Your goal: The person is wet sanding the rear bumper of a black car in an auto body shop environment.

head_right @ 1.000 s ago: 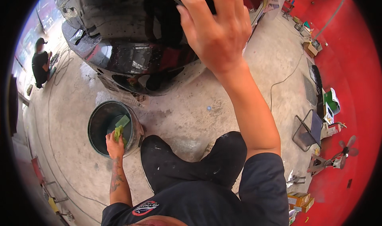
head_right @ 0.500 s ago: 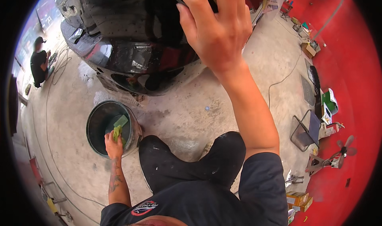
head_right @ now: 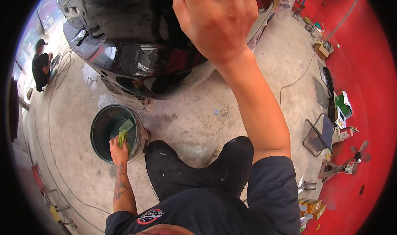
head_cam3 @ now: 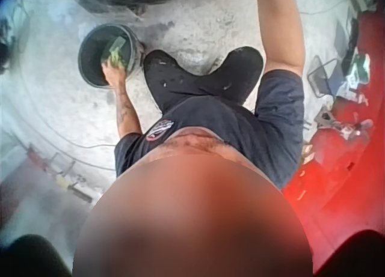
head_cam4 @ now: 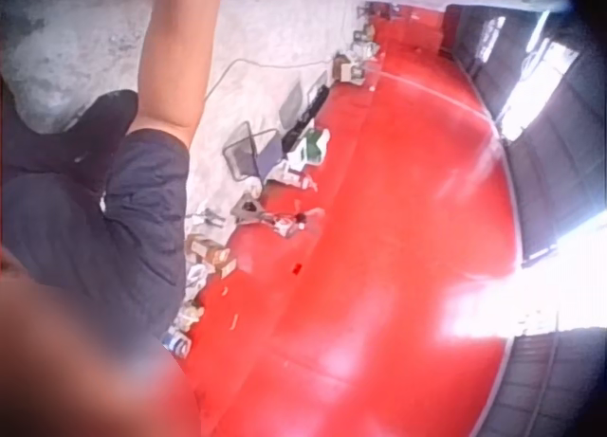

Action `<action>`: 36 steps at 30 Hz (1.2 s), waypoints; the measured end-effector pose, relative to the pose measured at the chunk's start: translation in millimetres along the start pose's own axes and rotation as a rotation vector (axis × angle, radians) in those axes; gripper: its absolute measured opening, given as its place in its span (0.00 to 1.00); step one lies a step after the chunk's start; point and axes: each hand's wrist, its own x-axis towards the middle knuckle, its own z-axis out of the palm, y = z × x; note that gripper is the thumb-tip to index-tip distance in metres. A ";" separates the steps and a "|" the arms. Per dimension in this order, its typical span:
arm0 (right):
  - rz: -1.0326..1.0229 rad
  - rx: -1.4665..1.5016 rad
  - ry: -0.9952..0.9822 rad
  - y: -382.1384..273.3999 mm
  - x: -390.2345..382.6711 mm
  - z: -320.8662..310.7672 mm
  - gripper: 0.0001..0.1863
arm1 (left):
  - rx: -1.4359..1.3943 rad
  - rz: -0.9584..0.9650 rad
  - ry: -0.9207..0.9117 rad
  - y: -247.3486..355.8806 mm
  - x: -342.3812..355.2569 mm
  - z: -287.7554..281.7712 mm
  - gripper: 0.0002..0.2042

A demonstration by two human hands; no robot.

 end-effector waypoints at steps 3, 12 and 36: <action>-0.043 -0.035 -0.004 -2.7 -15.3 -4.5 0.22 | -0.002 0.005 0.016 -4.3 -0.8 -0.4 0.19; 0.017 0.020 0.034 -0.4 -0.1 2.1 0.22 | -0.076 -0.049 -0.010 1.1 1.5 -1.6 0.16; 0.030 -0.024 -0.043 12.4 -11.6 5.4 0.23 | -0.177 -0.128 0.032 4.2 2.6 -5.3 0.17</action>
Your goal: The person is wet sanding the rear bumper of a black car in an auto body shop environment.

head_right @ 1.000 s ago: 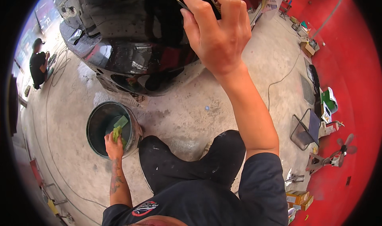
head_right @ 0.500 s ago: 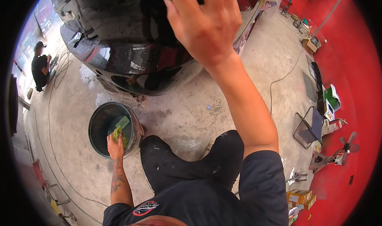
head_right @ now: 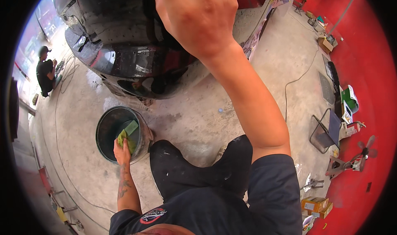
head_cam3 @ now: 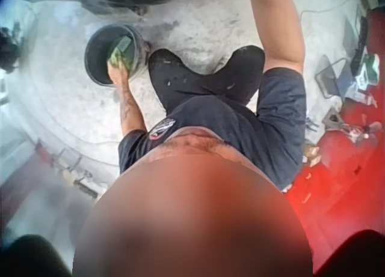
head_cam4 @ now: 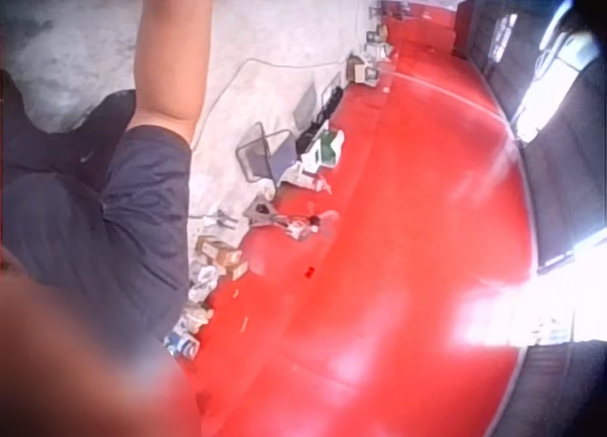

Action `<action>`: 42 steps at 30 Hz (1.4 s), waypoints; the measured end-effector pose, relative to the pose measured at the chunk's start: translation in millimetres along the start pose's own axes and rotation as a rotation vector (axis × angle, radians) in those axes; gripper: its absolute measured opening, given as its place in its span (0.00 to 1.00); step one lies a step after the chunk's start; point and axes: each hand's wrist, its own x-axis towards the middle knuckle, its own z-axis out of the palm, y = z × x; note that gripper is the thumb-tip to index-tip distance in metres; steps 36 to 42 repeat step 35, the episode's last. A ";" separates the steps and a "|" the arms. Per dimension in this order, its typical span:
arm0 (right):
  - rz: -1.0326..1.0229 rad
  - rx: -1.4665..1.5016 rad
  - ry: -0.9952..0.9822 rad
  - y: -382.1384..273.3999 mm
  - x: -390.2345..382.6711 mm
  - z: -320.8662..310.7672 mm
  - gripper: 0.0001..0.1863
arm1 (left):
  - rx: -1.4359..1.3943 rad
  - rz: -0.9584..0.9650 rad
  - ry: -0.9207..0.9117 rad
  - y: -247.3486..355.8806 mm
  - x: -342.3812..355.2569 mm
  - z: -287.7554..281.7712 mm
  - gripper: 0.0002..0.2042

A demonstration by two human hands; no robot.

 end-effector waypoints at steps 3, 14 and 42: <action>0.122 0.111 0.007 -17.5 -2.4 -18.2 0.24 | -0.122 -0.019 0.050 -8.1 4.9 -2.1 0.17; 0.228 0.043 -0.126 -18.0 -26.7 -34.4 0.20 | -0.486 0.393 0.266 167.8 70.6 -98.6 0.25; 1.773 0.455 -0.225 -71.0 -299.5 -158.0 0.23 | 0.244 1.442 0.459 413.7 36.3 -78.9 0.18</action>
